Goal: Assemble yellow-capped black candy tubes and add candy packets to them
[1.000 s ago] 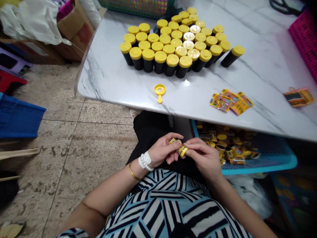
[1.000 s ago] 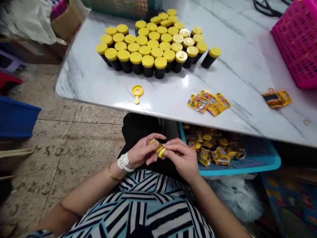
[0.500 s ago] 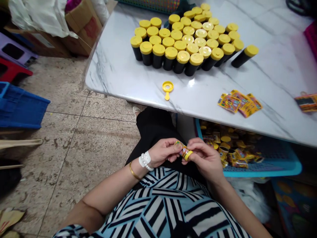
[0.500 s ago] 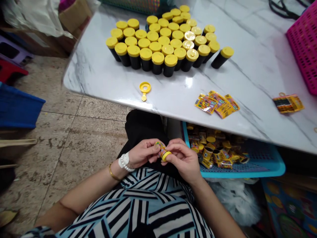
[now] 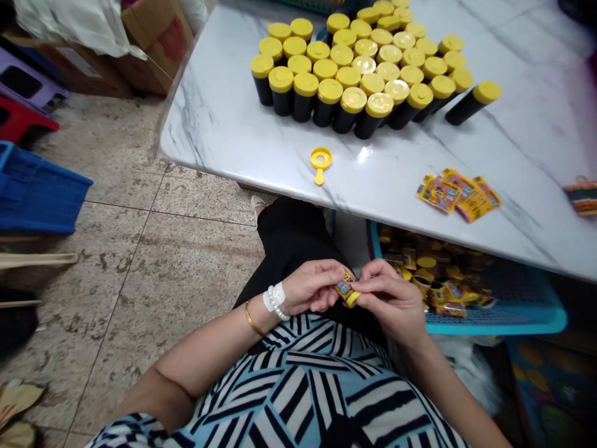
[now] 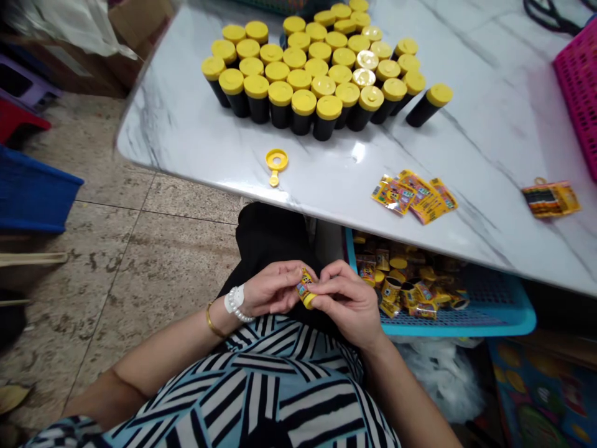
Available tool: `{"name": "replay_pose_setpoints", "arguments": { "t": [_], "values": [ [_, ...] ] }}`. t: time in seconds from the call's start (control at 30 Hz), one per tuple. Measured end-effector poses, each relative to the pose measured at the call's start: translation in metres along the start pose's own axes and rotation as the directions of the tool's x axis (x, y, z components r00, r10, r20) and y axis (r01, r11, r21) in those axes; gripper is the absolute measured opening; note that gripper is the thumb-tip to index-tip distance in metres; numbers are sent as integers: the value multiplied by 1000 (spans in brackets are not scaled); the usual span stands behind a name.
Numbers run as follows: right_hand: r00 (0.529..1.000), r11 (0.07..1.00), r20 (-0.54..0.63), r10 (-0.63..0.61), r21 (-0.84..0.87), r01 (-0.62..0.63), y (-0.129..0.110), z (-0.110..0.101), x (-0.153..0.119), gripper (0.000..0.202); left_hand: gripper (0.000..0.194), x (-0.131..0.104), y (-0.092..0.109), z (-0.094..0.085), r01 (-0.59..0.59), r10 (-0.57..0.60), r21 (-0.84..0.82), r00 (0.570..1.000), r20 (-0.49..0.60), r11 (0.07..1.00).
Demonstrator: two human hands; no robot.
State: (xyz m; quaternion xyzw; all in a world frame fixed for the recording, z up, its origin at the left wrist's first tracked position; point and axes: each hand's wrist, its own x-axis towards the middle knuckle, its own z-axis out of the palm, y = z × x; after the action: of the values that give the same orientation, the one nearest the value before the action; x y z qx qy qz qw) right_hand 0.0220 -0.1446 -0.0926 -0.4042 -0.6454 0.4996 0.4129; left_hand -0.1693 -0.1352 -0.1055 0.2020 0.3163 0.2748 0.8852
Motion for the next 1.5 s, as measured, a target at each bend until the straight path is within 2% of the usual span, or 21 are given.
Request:
{"name": "replay_pose_setpoints", "arguments": {
  "t": [0.1,0.2,0.27,0.37,0.43,0.5,0.57,0.63,0.7,0.8,0.87,0.97,1.03,1.1,1.2,1.27,1.3,1.33,1.4,1.47,1.5],
  "values": [
    [998,999,-47,38,32,-37,3,4,-2,23,44,1,0,0,-46,51,66,995,-80,997],
    [987,993,-116,111,-23,-115,3,11,-6,40,45,2,1,1,-99,116,94,975,-192,991],
    [981,987,-177,81,-121,-103,-1,14,-9,47,44,1,1,3,-104,118,71,963,-244,992],
    [973,951,-229,-38,-306,-35,-9,18,-13,42,42,-2,2,7,-128,138,55,955,-264,990],
    [962,941,-270,-32,-332,-62,-12,19,-15,36,39,-3,0,9,-191,207,84,945,-252,978],
    [941,962,-317,115,-199,-184,-12,21,-16,27,37,-3,-3,11,-270,295,135,928,-227,953],
    [898,947,-310,312,21,-321,-11,22,-16,19,35,-3,-6,12,-327,360,188,914,-184,926],
    [874,916,-275,401,136,-378,-11,22,-16,18,33,-3,-7,10,-348,385,232,912,-140,909],
    [896,946,-309,319,55,-319,-13,22,-15,20,31,-2,-5,8,-328,365,258,925,-109,909],
    [934,970,-344,99,-177,-168,-17,22,-13,27,28,-2,0,6,-298,336,305,938,-81,904],
    [934,969,-340,109,-172,-176,-16,23,-12,26,25,-3,2,6,-368,437,422,896,-76,828],
    [897,942,-291,334,60,-331,-7,24,-11,17,21,-5,1,5,-492,640,637,768,-3,593],
    [879,905,-227,419,178,-386,0,25,-10,15,20,-5,-1,4,-519,680,686,732,50,509],
    [899,931,-247,363,146,-336,5,24,-8,17,25,-5,-1,2,-505,653,663,756,33,552],
    [954,976,-298,21,-200,-84,5,18,-5,28,41,-6,3,-1,-381,505,522,855,-114,763],
    [960,906,-195,-202,-410,107,3,14,-3,35,42,-7,8,-3,-249,341,427,928,-154,870],
    [955,871,-140,-261,-460,170,3,12,-3,37,41,-8,10,-4,-198,274,404,951,-140,893],
    [955,858,-109,-278,-475,195,4,12,-3,38,39,-8,12,-5,-176,237,398,965,-111,900],
    [968,910,-159,-193,-398,116,7,14,-3,33,34,-8,14,-6,-220,272,431,960,-63,875],
    [966,985,-255,37,-154,-78,12,20,-4,24,29,-6,14,-7,-310,391,530,919,-44,790],
    [948,983,-266,178,10,-182,15,23,-4,20,27,-6,13,-8,-340,440,587,898,-30,735]
  ]
}}
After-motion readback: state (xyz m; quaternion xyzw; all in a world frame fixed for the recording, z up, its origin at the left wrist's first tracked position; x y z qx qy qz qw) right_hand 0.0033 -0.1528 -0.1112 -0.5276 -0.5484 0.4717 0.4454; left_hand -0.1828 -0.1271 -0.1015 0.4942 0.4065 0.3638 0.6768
